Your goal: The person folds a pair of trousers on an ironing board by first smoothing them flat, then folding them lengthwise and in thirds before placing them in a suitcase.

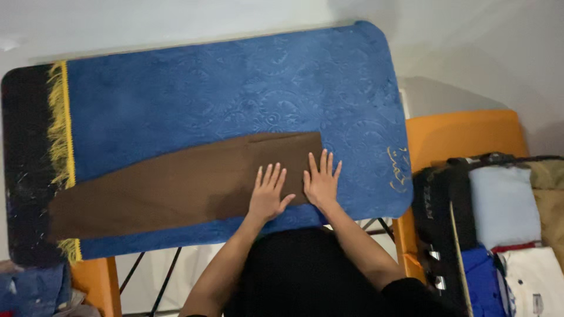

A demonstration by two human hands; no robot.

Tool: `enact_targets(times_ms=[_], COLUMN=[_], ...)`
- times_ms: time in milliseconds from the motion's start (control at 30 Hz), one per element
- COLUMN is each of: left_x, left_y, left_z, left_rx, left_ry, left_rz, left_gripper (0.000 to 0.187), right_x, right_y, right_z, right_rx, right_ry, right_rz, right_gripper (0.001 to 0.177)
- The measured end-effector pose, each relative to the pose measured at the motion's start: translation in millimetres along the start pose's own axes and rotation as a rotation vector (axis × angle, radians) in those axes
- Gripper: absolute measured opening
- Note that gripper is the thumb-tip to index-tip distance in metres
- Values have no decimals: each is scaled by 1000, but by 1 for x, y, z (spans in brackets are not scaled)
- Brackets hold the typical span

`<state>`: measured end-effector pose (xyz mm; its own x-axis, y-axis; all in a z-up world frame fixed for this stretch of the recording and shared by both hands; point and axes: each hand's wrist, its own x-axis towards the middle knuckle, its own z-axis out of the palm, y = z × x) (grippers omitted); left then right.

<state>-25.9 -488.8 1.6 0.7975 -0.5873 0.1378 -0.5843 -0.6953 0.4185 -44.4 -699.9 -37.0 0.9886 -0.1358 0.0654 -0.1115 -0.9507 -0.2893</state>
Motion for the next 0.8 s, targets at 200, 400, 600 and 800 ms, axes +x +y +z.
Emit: enact_targets(times_ms=[200, 400, 600, 800], left_x=[-51, -120, -187, -230], left_y=[-45, -101, -157, -211], left_z=[-36, -54, -73, -77], left_rx=[199, 343, 375, 434], left_ry=[-78, -72, 131, 375], left_rz=[-213, -552, -643, -922], left_gripper=[87, 87, 80, 76], right_x=[2, 1, 7, 18], right_y=[2, 4, -24, -124], right_z=[3, 9, 11, 14], right_rx=[-52, -77, -132, -29], right_ry=[-22, -21, 19, -39], right_rz=[-10, -14, -78, -320], right_gripper=[63, 65, 66, 65])
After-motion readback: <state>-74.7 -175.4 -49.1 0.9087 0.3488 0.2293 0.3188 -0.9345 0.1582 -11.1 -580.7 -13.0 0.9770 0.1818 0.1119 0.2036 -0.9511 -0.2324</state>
